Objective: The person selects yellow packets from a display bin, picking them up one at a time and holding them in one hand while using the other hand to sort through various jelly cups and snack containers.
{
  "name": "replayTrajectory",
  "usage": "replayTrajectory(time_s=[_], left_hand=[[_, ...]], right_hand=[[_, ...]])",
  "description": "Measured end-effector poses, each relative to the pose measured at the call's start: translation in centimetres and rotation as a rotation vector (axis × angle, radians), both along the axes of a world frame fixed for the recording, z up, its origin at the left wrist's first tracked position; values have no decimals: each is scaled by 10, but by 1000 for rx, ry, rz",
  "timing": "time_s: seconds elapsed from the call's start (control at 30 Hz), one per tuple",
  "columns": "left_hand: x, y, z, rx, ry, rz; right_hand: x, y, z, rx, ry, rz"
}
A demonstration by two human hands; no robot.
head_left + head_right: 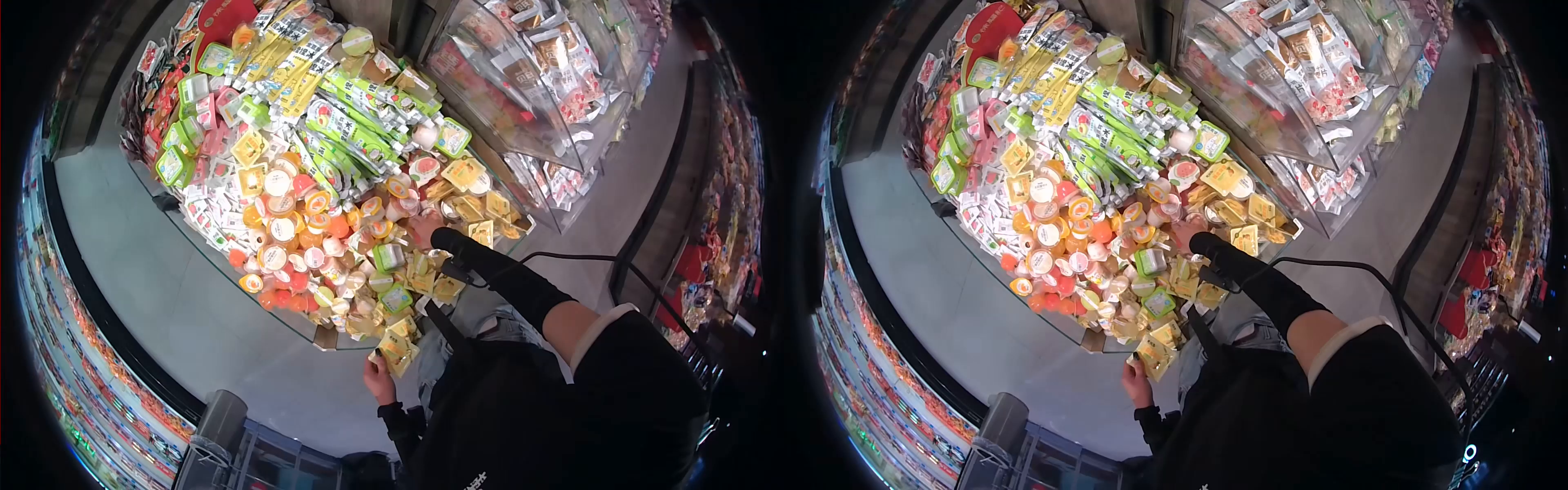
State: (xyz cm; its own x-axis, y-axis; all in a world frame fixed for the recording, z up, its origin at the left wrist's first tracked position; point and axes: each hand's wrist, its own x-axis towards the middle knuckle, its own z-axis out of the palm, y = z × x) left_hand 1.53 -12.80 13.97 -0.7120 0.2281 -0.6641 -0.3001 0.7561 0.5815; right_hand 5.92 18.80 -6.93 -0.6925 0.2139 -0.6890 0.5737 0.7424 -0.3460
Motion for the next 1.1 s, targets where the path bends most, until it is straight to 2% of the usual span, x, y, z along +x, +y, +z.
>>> replayTrajectory(time_s=[0.03, 0.1, 0.13, 0.37, 0.47, 0.6, 0.67, 0.7, 0.77, 0.8, 0.9, 0.97, 1.07, 1.1], left_hand=[[0, 0, -1, 33, 5, 22], [0, 1, 0, 33, 1, 22], [-1, 2, 0, 35, -4, 27], [-4, 8, 4, -15, 6, 2], [-2, 5, -1, 22, -13, 17], [-3, 6, 1, 59, -3, 15], [-6, 10, 2, 32, -1, -6], [-5, 12, 4, 15, -6, -4], [-3, 11, 6, -8, -8, -3], [-1, 10, 5, 21, -10, -9], [1, 9, 5, 73, 3, 2], [1, 9, 4, 103, 19, 19], [-1, 5, 2, 59, 41, -31], [-1, 6, 2, 33, 43, -48]], right_hand=[[-2, -4, -3, -2, -1, -3], [-8, -9, -1, -126, 46, -213], [-8, -6, 5, -175, -4, -240], [-14, -19, 31, -122, 14, -409], [-25, -17, 37, -266, -93, -658], [-9, -19, 6, -326, 111, -661], [-7, -18, -3, -235, 139, -414], [-12, -16, 1, -237, 144, -409], [-26, -10, 13, -129, -37, -273], [-29, -6, 3, -146, -41, -173], [-32, 0, -23, -129, -76, -63], [-25, -4, -22, -74, -9, -55], [-19, -8, 8, -63, 16, -347], [-16, -7, 21, -61, 19, -345]])
